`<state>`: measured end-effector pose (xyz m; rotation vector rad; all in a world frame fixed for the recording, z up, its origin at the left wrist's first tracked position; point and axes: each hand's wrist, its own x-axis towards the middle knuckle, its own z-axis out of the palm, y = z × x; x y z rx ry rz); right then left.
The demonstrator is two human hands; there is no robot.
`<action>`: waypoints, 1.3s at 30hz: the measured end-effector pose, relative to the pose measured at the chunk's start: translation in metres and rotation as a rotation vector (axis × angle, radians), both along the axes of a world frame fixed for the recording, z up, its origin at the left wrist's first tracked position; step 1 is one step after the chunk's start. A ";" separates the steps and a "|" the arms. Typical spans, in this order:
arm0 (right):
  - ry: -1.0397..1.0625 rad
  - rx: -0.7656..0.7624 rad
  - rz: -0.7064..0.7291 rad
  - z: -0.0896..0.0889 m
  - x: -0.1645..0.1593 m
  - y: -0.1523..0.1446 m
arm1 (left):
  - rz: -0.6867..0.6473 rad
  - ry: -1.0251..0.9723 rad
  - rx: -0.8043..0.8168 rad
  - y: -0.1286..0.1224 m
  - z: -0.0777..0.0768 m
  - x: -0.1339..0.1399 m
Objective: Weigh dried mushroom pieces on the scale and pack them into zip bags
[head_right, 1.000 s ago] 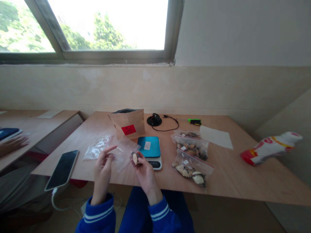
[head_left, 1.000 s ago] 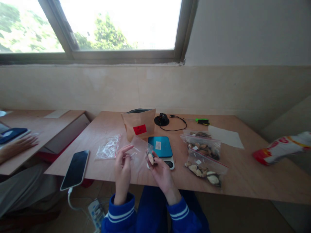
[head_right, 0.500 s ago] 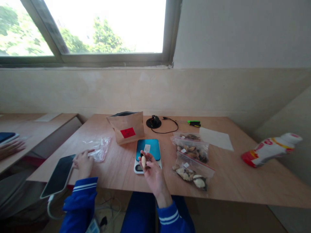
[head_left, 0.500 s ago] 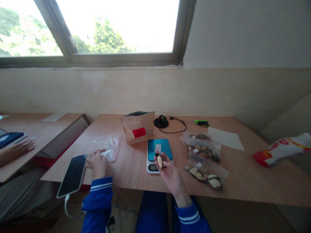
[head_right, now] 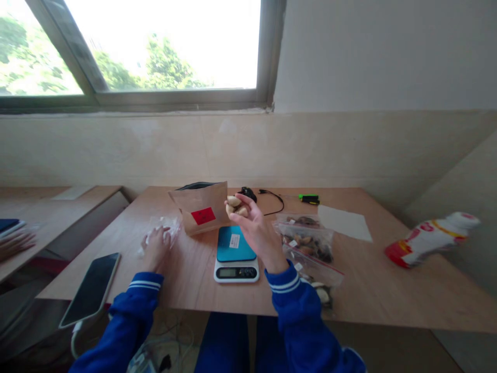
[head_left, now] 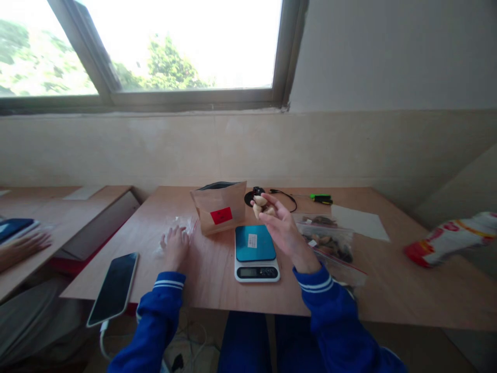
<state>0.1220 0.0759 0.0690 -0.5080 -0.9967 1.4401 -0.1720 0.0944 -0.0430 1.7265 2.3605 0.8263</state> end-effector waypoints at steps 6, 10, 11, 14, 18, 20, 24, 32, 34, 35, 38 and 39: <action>-0.334 0.345 0.013 0.038 -0.028 0.070 | -0.236 0.046 0.688 -0.003 0.088 0.069; -0.595 0.581 -0.036 0.051 -0.050 0.103 | -0.492 0.087 0.622 0.012 0.113 0.094; -0.657 0.630 -0.056 0.052 -0.054 0.107 | -0.506 0.068 0.604 0.016 0.112 0.095; -0.838 0.743 0.015 0.054 -0.059 0.113 | -0.501 -0.043 0.630 0.022 0.098 0.094; -0.909 0.825 0.159 0.056 -0.055 0.110 | -0.489 -0.100 0.738 0.017 0.081 0.091; -0.885 0.835 0.159 0.056 -0.052 0.108 | -0.481 -0.108 0.779 0.014 0.078 0.091; -0.902 0.838 0.101 0.055 -0.050 0.106 | -0.445 -0.134 0.821 0.011 0.077 0.094; -0.941 0.850 -0.007 0.049 -0.054 0.096 | -0.416 -0.172 0.867 0.005 0.078 0.096; -0.894 0.775 -0.062 0.051 -0.045 0.084 | -0.412 -0.179 0.842 0.005 0.077 0.095; -0.870 0.737 -0.108 0.052 -0.037 0.076 | -0.412 -0.179 0.830 0.006 0.077 0.095; -0.874 0.654 -0.241 0.049 0.000 0.047 | -0.411 -0.166 0.808 0.007 0.077 0.095; -0.922 0.635 -0.254 0.044 0.016 0.037 | -0.407 -0.158 0.803 0.007 0.076 0.095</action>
